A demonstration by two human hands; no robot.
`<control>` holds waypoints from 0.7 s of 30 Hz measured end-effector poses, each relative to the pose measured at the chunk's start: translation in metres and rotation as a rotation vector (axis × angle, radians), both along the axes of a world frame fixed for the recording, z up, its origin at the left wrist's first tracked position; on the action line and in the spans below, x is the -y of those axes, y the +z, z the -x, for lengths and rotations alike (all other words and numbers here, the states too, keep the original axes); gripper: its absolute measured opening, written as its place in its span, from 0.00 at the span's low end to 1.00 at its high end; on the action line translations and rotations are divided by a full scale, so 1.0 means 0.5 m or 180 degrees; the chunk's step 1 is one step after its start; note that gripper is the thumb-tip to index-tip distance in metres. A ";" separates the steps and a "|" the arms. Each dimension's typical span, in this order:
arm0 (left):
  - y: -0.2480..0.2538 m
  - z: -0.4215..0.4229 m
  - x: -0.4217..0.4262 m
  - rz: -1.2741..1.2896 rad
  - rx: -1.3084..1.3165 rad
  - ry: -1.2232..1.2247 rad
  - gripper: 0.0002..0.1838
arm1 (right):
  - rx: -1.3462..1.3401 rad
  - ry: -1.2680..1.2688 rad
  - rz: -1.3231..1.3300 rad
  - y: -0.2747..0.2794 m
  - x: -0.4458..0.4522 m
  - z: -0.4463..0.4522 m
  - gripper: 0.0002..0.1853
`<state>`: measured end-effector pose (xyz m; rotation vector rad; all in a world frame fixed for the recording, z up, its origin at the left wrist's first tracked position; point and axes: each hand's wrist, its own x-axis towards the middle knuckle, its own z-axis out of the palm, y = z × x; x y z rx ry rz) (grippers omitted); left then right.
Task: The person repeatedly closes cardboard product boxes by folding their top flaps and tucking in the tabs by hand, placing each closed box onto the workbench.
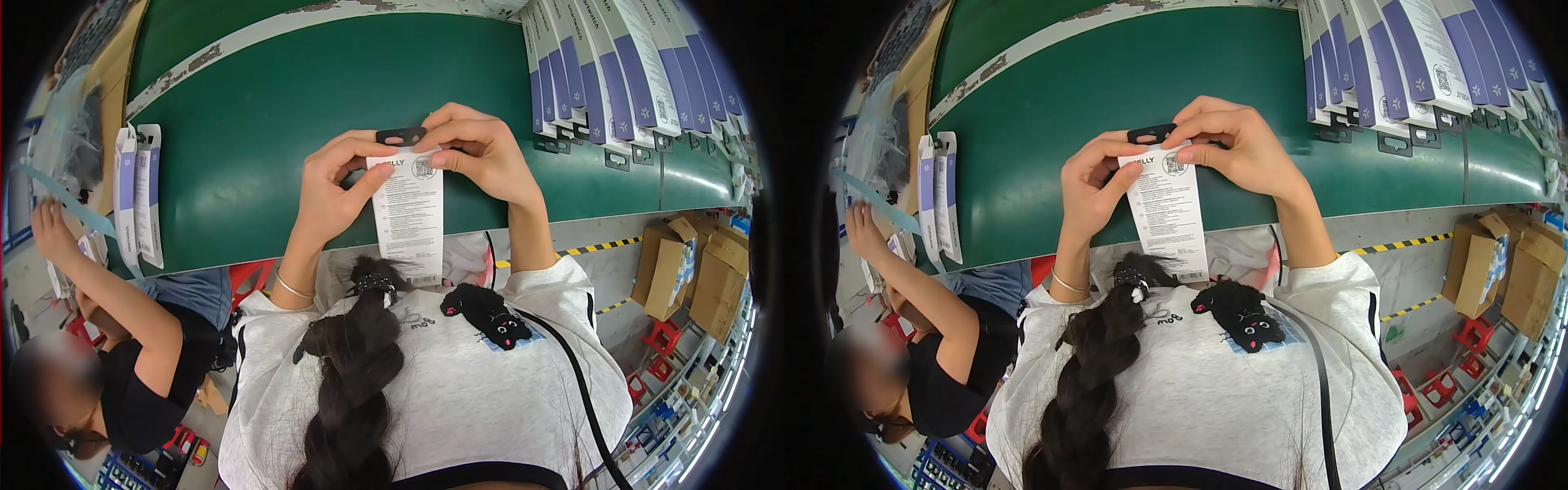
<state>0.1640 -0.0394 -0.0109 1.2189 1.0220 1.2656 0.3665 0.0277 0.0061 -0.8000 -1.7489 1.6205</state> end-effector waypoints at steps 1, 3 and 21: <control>-0.001 0.001 0.000 0.0001 -0.0001 -0.0002 0.09 | -0.0001 -0.0002 0.0001 0.000 0.000 0.000 0.09; -0.002 0.002 0.000 -0.0011 -0.0043 -0.0029 0.10 | -0.0008 0.0015 0.0075 -0.001 0.000 0.001 0.09; -0.007 0.003 -0.001 0.0068 0.0025 -0.0146 0.13 | -0.0123 -0.0051 0.0466 0.001 0.000 0.006 0.08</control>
